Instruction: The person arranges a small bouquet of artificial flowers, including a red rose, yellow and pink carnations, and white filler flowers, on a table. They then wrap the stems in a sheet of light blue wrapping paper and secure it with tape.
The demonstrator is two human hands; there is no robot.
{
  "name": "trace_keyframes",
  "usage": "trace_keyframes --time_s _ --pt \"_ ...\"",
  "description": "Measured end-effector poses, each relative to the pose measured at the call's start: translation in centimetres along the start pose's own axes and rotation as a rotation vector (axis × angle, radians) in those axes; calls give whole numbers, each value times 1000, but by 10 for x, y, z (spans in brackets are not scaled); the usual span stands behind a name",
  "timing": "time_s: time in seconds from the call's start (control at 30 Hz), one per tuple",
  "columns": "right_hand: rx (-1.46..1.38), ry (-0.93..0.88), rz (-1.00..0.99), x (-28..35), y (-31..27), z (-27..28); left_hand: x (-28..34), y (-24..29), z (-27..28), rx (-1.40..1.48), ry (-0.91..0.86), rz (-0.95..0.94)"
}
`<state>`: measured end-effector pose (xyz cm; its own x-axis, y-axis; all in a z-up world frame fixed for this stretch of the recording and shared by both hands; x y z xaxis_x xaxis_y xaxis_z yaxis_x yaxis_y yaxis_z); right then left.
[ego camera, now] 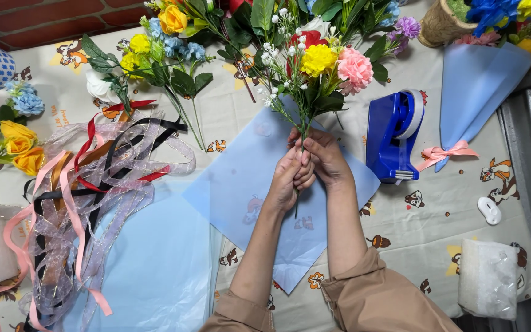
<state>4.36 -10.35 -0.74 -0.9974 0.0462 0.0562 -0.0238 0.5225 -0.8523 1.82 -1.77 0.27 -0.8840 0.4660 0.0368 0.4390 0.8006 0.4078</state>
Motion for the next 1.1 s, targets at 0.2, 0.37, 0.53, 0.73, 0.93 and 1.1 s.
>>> trace_keyframes --time_s 0.2,0.37,0.53,0.73,0.93,1.1 --pt "-68 16 2 4 -10 -9 -1 2 -4 -67 19 -10" --pt "-61 -9 32 1 -1 6 -1 0 3 -70 24 -22" --pt "-26 -14 67 -1 3 13 -2 -1 2 -142 40 -30" --pt "-69 103 20 -7 18 27 -2 -4 9 -198 91 -49" --pt "-74 95 1 -4 10 12 -3 -6 15 -76 83 -54" --pt "-147 58 55 -1 9 16 -4 -12 23 -23 19 43"
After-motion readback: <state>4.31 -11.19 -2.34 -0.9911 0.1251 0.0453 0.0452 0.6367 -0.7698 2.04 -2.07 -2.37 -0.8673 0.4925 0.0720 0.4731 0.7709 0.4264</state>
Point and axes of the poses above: each hand's wrist, its own x-axis away from the middle knuckle, its own z-axis out of the back of the hand, y = z × x, the point moved 3 cm from there along -x, towards the middle knuckle, and after that the axes turned 1 degree about x, right-handed, at the moved point
